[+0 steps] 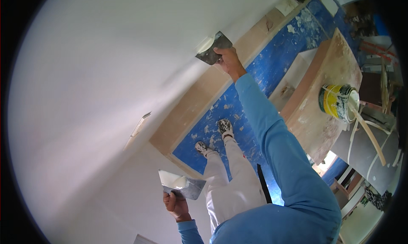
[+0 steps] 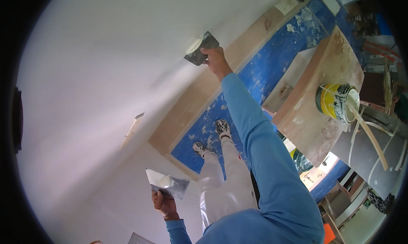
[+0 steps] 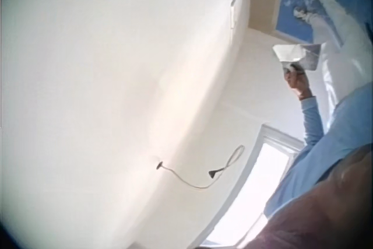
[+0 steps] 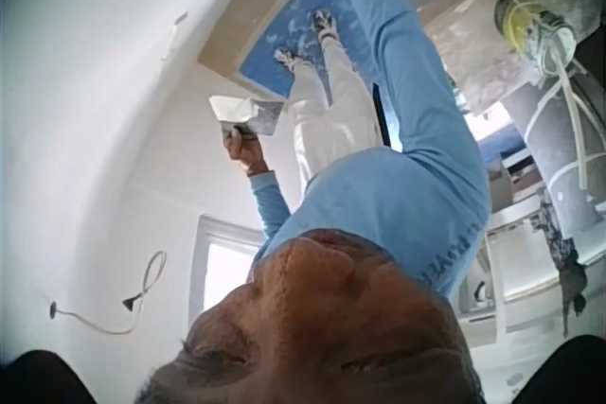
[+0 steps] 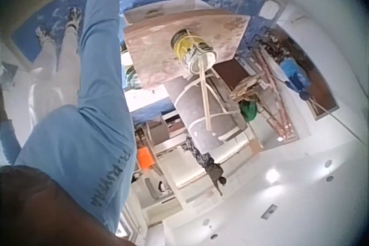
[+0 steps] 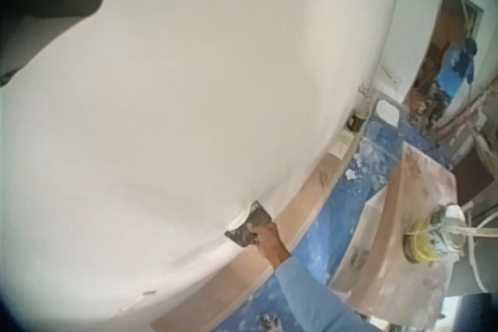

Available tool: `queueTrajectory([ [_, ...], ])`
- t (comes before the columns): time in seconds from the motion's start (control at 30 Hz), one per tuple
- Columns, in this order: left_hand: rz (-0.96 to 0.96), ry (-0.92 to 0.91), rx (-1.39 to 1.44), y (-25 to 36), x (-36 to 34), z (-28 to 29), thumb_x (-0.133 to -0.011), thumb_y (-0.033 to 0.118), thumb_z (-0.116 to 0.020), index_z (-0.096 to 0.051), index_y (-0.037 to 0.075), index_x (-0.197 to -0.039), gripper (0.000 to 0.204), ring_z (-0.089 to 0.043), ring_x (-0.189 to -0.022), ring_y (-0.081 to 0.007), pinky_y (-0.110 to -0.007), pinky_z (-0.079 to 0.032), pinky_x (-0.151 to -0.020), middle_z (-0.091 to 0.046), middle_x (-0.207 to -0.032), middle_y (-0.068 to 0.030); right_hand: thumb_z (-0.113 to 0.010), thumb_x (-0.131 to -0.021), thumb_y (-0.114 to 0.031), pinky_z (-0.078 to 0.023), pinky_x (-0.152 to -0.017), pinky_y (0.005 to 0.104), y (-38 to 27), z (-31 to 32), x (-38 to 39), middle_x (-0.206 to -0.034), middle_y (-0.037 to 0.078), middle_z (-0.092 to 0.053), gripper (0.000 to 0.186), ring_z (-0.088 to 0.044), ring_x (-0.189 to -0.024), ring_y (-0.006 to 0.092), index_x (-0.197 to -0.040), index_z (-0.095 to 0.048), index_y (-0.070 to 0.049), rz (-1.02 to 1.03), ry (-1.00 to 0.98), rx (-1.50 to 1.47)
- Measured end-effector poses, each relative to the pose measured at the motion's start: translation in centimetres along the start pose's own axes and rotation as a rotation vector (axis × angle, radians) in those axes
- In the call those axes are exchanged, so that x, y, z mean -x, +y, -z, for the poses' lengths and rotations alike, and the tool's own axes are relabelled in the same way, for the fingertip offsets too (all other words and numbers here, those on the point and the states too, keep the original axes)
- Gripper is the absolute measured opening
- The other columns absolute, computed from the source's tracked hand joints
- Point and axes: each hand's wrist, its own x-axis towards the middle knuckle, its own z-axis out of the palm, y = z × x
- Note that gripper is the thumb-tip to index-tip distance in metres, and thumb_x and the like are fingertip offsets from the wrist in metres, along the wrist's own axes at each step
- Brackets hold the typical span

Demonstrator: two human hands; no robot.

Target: The person applies plaster to a ceiling using two spatulas, taking plaster from a bucket and smoothing it over cracks and holes.

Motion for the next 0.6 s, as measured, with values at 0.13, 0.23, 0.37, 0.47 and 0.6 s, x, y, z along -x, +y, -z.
queueTrajectory([
  [0.13, -0.02, 0.021, 0.072, -0.2, 0.7, -1.0, -0.088, 0.006, -0.057, -0.054, -0.003, -0.131, 0.044, -0.058, -0.118, -0.0276, -0.043, -0.042, -0.107, -0.063, -0.126, -0.0147, -0.067, -0.083, -0.001, -0.055, -0.067, 0.0422, -3.1, -2.4, 2.3, -0.1, 0.013, -0.068, 0.028, -0.069, -0.083, 0.0262, -0.111, -0.062, 0.002, 0.075, -0.065, -0.006],
  [0.23, -0.025, -0.004, 0.093, 0.1, 1.1, -1.2, -0.089, 0.005, -0.057, -0.055, -0.003, -0.13, 0.042, -0.058, -0.118, -0.0269, -0.042, -0.043, -0.106, -0.063, -0.125, -0.0146, -0.067, -0.082, 0.001, -0.056, -0.066, 0.0413, -6.0, -4.2, 4.2, -0.1, 0.014, -0.068, 0.029, -0.069, -0.082, 0.0254, -0.11, -0.062, 0.004, 0.134, -0.102, -0.012],
  [0.37, -0.039, -0.035, 0.148, 0.6, 1.4, -1.2, -0.088, 0.002, -0.057, -0.056, -0.003, -0.128, 0.041, -0.06, -0.116, -0.0261, -0.041, -0.044, -0.105, -0.064, -0.123, -0.0138, -0.067, -0.081, 0.003, -0.059, -0.067, 0.0393, -10.1, -6.8, 7.1, -0.099, 0.015, -0.069, 0.026, -0.071, -0.082, 0.0255, -0.107, -0.063, 0.006, 0.266, -0.199, -0.007],
  [0.47, -0.042, -0.039, 0.175, 0.8, 1.6, -0.9, -0.088, 0.001, -0.057, -0.058, -0.002, -0.126, 0.039, -0.061, -0.113, -0.0254, -0.039, -0.045, -0.104, -0.066, -0.121, -0.0131, -0.068, -0.081, 0.004, -0.06, -0.067, 0.039, -13.5, -8.9, 8.9, -0.098, 0.014, -0.069, 0.025, -0.071, -0.083, 0.0253, -0.105, -0.064, 0.006, 0.334, -0.227, 0.022],
  [0.6, -0.053, -0.076, 0.18, 1.6, 1.4, -1.2, -0.088, 0.002, -0.057, -0.059, -0.003, -0.123, 0.035, -0.061, -0.112, -0.0238, -0.039, -0.045, -0.103, -0.066, -0.118, -0.0126, -0.072, -0.08, 0.003, -0.06, -0.068, 0.039, -18.0, -12.2, 11.6, -0.099, 0.014, -0.069, 0.026, -0.071, -0.083, 0.024, -0.105, -0.064, 0.006, 0.447, -0.261, 0.012],
])
